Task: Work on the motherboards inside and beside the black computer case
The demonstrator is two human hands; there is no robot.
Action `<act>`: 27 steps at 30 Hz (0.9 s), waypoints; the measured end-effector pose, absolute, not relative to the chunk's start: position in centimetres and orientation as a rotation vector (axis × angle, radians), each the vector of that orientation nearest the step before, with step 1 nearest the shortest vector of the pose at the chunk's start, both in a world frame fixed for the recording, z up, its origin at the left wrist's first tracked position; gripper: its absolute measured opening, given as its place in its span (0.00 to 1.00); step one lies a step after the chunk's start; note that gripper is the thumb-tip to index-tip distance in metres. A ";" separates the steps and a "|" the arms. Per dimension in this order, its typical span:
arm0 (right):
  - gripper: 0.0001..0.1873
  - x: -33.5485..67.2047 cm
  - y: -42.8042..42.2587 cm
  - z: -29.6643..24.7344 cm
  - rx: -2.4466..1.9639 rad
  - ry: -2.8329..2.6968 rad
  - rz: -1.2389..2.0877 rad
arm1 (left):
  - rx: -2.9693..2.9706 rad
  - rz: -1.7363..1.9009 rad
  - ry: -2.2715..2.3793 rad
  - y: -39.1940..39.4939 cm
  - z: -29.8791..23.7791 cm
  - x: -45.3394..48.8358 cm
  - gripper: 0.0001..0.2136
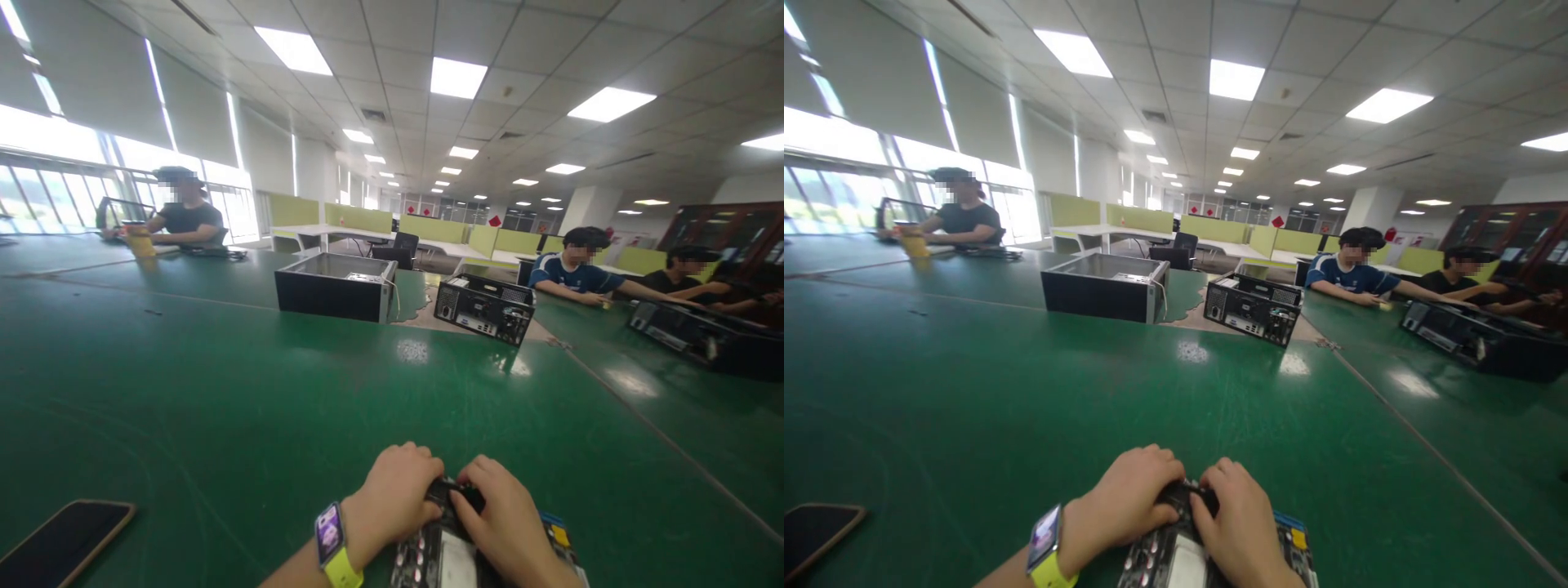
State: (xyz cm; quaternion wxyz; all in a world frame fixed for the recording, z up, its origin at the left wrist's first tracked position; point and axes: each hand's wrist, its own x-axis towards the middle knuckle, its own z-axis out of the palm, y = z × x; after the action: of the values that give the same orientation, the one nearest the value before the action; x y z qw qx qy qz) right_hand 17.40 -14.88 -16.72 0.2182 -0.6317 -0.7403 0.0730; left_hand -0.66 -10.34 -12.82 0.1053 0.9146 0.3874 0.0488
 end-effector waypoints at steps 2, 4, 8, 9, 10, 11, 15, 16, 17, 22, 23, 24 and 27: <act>0.06 17.6 -14.7 -16.3 -1.718 -2.071 0.274 | 2.674 0.116 1.115 -10.2 -12.6 -1.0 0.12; 0.06 18.0 -14.5 -15.8 -1.693 -2.087 0.361 | 2.639 0.100 1.146 -10.0 -12.4 -1.3 0.09; 0.06 18.8 -14.5 -15.4 -1.637 -2.103 0.480 | 2.615 0.069 1.278 -10.1 -12.2 -1.4 0.08; 0.06 19.0 -14.6 -15.6 -1.625 -2.092 0.484 | 2.617 0.055 1.295 -10.1 -12.1 -1.3 0.08; 0.06 19.1 -14.7 -15.8 -1.616 -2.068 0.481 | 2.620 0.042 1.306 -10.2 -12.0 -1.2 0.08; 0.06 19.2 -14.9 -16.2 -1.607 -2.033 0.474 | 2.623 0.033 1.315 -10.3 -12.0 -1.1 0.08; 0.07 19.3 -15.1 -17.5 -1.586 -1.939 0.455 | 2.620 0.030 1.328 -10.5 -11.7 -1.0 0.09; 0.07 19.3 -15.1 -17.6 -1.586 -1.942 0.452 | 2.617 0.032 1.334 -10.5 -11.6 -1.0 0.09; 0.06 19.3 -15.1 -17.6 -1.588 -1.946 0.446 | 2.615 0.032 1.343 -10.6 -11.5 -1.1 0.09; 0.06 19.3 -15.0 -17.2 -1.558 -1.944 0.450 | 2.612 0.035 1.351 -10.6 -11.4 -1.1 0.09; 0.06 19.3 -15.0 -17.2 -1.552 -1.943 0.453 | 2.613 0.037 1.346 -10.5 -11.4 -1.1 0.08; 0.06 19.3 -15.1 -17.1 -1.553 -1.941 0.452 | 2.614 0.037 1.342 -10.5 -11.4 -1.1 0.08; 0.05 19.3 -15.1 -17.1 -1.586 -1.929 0.436 | 2.636 0.049 1.329 -10.4 -11.6 -1.1 0.06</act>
State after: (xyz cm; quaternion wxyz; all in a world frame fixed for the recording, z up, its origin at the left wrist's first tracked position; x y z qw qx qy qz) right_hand 19.32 -15.10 -17.14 0.2984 -0.5972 -0.7262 0.1641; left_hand -1.05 -10.38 -11.57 0.0946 0.8888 0.4481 0.0165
